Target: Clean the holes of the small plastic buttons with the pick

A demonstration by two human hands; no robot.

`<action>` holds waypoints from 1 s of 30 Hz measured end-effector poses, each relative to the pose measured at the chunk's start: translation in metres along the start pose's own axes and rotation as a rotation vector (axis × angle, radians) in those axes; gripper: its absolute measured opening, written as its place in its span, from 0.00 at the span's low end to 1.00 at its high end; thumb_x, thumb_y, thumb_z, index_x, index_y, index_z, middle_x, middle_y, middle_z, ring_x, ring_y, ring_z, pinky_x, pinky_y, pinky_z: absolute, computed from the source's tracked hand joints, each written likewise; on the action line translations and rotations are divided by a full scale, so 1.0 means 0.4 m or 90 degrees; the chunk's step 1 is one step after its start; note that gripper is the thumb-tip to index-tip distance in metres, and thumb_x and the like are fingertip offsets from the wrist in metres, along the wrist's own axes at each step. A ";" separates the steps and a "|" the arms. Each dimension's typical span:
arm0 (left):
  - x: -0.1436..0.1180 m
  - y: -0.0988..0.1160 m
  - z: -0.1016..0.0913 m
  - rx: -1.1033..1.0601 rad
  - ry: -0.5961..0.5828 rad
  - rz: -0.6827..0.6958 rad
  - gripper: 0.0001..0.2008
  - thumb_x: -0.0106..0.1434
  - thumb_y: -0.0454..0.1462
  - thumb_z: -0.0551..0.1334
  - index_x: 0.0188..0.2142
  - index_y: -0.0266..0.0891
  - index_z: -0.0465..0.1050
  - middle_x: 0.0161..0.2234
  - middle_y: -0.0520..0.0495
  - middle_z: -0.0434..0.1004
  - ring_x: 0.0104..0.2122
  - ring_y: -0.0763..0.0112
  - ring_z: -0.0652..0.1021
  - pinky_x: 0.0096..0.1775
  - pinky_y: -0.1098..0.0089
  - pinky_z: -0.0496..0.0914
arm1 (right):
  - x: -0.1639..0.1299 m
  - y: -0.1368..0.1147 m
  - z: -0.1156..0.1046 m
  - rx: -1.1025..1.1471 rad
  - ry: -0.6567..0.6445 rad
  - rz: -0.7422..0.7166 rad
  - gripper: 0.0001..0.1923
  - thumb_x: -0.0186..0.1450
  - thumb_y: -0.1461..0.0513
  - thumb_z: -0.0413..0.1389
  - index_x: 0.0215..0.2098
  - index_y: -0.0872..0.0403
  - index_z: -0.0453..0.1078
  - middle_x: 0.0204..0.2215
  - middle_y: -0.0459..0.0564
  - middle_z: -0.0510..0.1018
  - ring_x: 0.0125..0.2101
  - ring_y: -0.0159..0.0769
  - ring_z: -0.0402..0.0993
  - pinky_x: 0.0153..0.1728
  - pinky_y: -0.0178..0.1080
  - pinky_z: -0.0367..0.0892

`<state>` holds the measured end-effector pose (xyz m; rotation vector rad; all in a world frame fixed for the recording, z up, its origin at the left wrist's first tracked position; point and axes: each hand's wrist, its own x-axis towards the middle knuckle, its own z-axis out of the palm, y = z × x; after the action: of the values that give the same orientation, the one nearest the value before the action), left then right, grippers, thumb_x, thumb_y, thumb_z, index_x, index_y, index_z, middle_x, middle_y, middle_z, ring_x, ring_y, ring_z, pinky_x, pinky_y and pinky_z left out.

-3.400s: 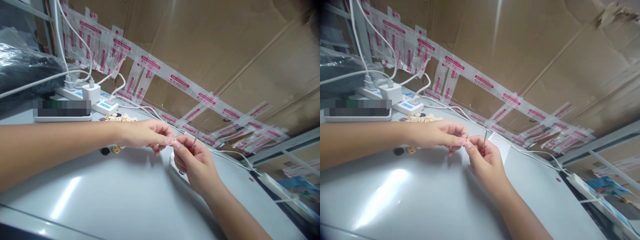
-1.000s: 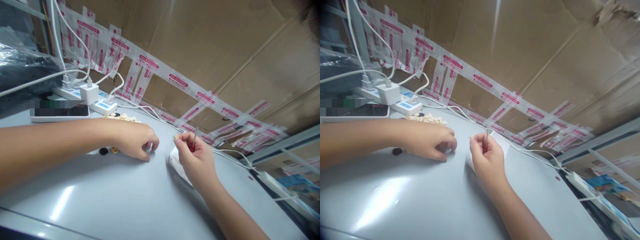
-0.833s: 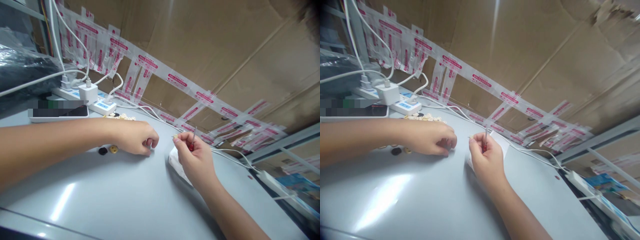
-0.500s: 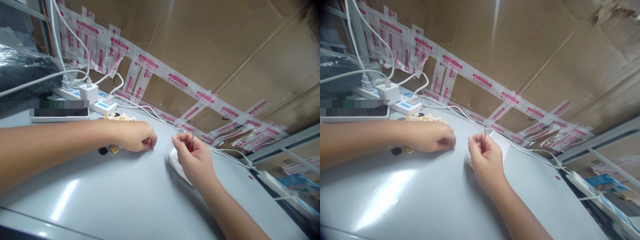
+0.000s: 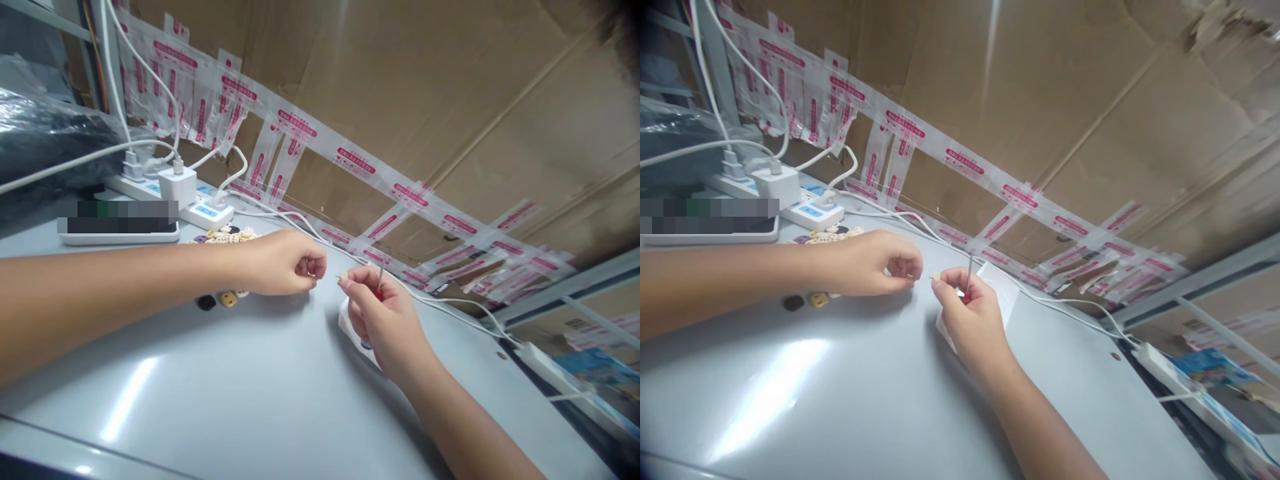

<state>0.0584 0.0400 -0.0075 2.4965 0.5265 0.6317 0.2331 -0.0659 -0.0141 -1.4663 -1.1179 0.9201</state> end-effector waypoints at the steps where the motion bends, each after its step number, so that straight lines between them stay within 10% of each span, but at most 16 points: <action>1: 0.001 0.000 0.002 -0.013 0.004 -0.012 0.07 0.56 0.31 0.62 0.34 0.37 0.78 0.33 0.50 0.80 0.32 0.71 0.78 0.34 0.73 0.69 | -0.002 -0.003 0.000 0.000 -0.008 0.012 0.15 0.56 0.53 0.64 0.31 0.50 0.64 0.09 0.32 0.55 0.10 0.23 0.45 0.12 0.29 0.40; 9: 0.000 0.030 -0.004 -0.139 0.016 -0.170 0.08 0.59 0.36 0.64 0.38 0.37 0.80 0.34 0.49 0.83 0.35 0.70 0.80 0.36 0.72 0.71 | -0.008 -0.012 -0.004 -0.015 0.018 0.042 0.17 0.56 0.51 0.66 0.30 0.52 0.66 0.13 0.39 0.68 0.11 0.23 0.52 0.11 0.27 0.43; 22: 0.006 -0.002 -0.003 -0.387 -0.001 -0.204 0.16 0.64 0.45 0.63 0.47 0.40 0.76 0.43 0.47 0.81 0.43 0.69 0.79 0.46 0.68 0.72 | -0.002 0.008 0.001 0.023 0.014 -0.065 0.17 0.57 0.53 0.67 0.40 0.51 0.70 0.32 0.40 0.73 0.11 0.19 0.57 0.09 0.28 0.49; 30: 0.004 0.011 0.000 -0.470 -0.045 -0.180 0.11 0.64 0.41 0.63 0.43 0.38 0.75 0.45 0.45 0.81 0.45 0.69 0.80 0.51 0.65 0.72 | -0.003 0.016 -0.008 -0.019 0.078 -0.131 0.18 0.58 0.52 0.67 0.40 0.52 0.73 0.26 0.42 0.73 0.13 0.22 0.59 0.10 0.30 0.51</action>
<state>0.0606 0.0373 -0.0045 1.7070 0.4923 0.5042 0.2370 -0.0681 -0.0198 -1.3832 -1.1702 0.6652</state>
